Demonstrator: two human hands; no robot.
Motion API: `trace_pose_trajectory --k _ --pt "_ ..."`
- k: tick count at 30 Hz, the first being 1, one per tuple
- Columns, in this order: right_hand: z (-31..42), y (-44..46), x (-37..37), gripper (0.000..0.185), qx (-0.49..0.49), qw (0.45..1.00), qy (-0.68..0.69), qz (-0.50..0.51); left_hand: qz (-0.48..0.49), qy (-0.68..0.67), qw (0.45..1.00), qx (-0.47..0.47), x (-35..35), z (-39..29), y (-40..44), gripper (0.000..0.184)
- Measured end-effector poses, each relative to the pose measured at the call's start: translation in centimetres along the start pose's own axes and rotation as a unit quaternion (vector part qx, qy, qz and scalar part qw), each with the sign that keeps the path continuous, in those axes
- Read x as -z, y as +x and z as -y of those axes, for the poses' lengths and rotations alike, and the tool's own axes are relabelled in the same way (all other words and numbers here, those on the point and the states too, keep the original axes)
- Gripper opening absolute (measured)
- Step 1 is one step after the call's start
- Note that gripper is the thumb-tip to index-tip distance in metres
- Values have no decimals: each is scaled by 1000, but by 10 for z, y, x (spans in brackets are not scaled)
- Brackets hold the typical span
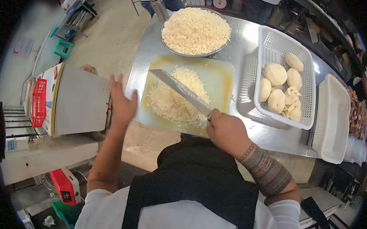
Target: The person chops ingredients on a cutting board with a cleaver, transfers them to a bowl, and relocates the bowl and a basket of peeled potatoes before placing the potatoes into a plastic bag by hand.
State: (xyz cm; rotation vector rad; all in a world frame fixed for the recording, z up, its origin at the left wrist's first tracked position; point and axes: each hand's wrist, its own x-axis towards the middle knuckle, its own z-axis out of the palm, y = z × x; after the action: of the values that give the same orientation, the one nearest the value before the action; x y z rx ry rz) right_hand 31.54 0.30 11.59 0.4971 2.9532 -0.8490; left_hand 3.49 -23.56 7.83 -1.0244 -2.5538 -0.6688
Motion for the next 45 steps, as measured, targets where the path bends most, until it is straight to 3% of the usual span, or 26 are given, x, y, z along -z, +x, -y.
trace_pose_trajectory --k 5,7,10,13,22,23,27,30,31,34,35,38,39,42,45 --pt "-24 17 11 20 107 985 -123 -58 91 -37 969 -225 -5 -111 -46 87" --pt "-25 19 12 18 149 975 -154 -66 153 -25 954 -258 -23 -144 -50 84" --pt "-24 21 10 12 189 963 -178 -72 205 -59 949 -234 -37 -177 -43 75" --pt "-25 17 15 10 218 957 -184 -62 154 -15 953 -260 -57 -181 -40 75" --pt "-52 -30 33 16 153 965 -207 -58 166 34 959 -225 -70 -136 -46 68" --pt "-58 -40 37 17 141 966 -207 -62 172 121 947 -244 -75 -123 -47 74" --pt "-69 -82 47 20 45 978 -194 -67 282 32 937 -203 -61 -89 -35 101" --pt "-63 -100 34 26 -81 989 -77 -100 159 -90 970 -162 -57 -58 -31 102" --pt "-61 -103 26 29 -128 985 -21 -116 103 -141 978 -116 -52 -52 -28 87" --pt "-51 -103 8 40 -215 968 85 -94 48 -112 992 -43 -40 -31 -17 64" --pt "-47 -101 -5 41 -243 940 215 -102 12 -131 991 -35 -38 -32 -17 33" --pt "-48 -98 -35 36 -277 902 310 -118 99 -137 982 -83 -47 -30 -37 21" --pt "-43 -95 -37 33 -264 900 322 -127 89 -142 979 -119 -49 -37 -45 16" --pt "-42 -90 -42 32 -268 900 321 -124 154 -102 976 -120 -53 -60 -64 18" --pt "-38 -81 -37 32 -242 904 330 -126 142 -79 981 -103 -69 -60 -71 18"
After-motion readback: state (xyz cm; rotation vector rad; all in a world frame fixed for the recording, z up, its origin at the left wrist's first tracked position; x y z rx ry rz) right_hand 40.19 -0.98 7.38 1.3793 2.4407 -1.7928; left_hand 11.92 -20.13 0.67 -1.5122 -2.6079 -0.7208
